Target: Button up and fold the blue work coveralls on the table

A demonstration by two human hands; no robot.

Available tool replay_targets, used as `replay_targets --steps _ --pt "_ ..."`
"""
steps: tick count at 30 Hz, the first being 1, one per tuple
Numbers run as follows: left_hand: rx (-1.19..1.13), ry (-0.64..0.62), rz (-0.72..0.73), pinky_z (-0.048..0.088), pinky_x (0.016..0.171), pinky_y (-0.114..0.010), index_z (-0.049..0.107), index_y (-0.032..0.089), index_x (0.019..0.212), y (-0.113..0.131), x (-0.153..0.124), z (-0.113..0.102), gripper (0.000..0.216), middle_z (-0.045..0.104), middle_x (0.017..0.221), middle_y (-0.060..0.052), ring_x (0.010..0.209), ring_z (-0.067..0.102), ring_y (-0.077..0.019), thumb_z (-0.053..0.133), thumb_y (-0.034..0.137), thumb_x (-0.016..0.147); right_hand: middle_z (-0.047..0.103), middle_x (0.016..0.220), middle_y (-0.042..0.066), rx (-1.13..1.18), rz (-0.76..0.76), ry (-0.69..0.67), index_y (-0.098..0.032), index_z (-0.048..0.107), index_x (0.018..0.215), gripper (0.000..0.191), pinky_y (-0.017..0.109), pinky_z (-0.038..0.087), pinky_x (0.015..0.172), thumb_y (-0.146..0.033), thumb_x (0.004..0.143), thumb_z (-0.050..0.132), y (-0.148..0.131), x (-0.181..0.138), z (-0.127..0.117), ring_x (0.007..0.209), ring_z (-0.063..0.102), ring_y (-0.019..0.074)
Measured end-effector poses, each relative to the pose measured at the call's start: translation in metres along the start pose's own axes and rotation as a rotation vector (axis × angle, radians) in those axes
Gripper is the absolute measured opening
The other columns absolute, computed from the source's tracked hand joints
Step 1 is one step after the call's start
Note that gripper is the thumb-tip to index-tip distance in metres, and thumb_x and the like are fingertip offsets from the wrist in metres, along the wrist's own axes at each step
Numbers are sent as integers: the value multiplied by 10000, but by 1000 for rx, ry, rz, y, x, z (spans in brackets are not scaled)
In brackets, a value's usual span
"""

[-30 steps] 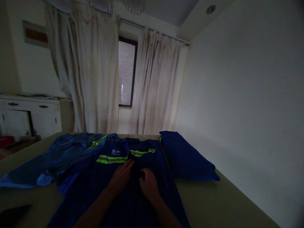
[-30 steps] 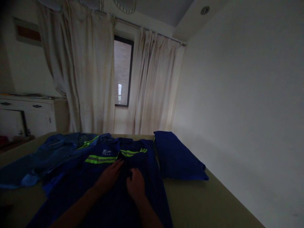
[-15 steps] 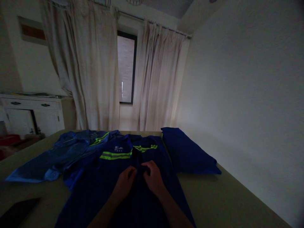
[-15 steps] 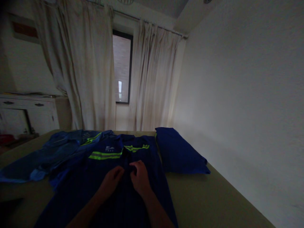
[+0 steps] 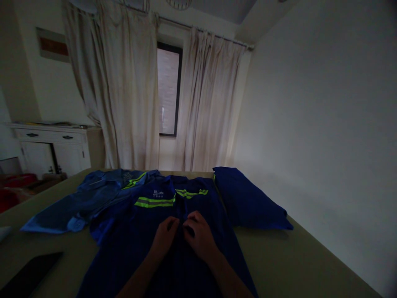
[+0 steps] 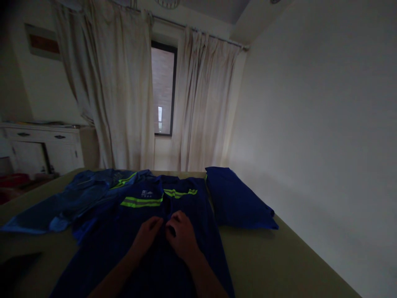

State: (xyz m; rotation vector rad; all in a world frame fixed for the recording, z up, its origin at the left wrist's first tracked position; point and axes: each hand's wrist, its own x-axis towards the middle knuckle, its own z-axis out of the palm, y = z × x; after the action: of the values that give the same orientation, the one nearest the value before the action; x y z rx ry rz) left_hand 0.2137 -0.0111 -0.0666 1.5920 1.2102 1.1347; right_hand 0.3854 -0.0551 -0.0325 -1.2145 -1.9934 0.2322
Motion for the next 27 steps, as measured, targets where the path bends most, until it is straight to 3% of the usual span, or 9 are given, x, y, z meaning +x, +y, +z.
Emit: replay_targets --steps 3,6,12,20,27 --pt "-4 -2 6 480 702 -325 684 190 818 -1 0 -1 464 718 781 -44 764 660 -232 575 641 795 619 1135 50 -2 -20 -1 -264 733 1017 183 359 467 973 -190 850 731 0 0 -2 1085 593 221" --pt "10 18 5 478 684 -323 684 194 802 0 -1 -2 453 715 753 -38 742 668 -227 567 632 808 606 1176 57 -17 -21 -34 -272 719 1076 297 381 468 981 -271 796 817 -1 -1 -2 1110 582 245" --pt "-125 8 -74 465 552 -297 648 198 821 3 -5 -1 527 702 707 -16 603 666 -203 610 718 750 632 1143 61 -99 -51 -6 -254 738 982 157 394 456 957 -176 846 732 -3 -1 1 1080 582 239" --pt "-93 27 -83 497 610 -316 648 209 801 11 -7 -2 605 696 697 -19 641 674 -212 577 802 708 626 1204 51 -85 -41 -37 -270 723 1054 288 388 447 981 -175 782 734 1 -2 -2 1131 580 241" --pt "-103 22 -88 468 617 -307 650 207 779 12 -5 -1 620 643 656 0 635 619 -197 569 815 690 661 1092 58 -173 -61 26 -236 704 983 190 390 448 922 -106 854 654 -2 -2 6 1032 611 232"
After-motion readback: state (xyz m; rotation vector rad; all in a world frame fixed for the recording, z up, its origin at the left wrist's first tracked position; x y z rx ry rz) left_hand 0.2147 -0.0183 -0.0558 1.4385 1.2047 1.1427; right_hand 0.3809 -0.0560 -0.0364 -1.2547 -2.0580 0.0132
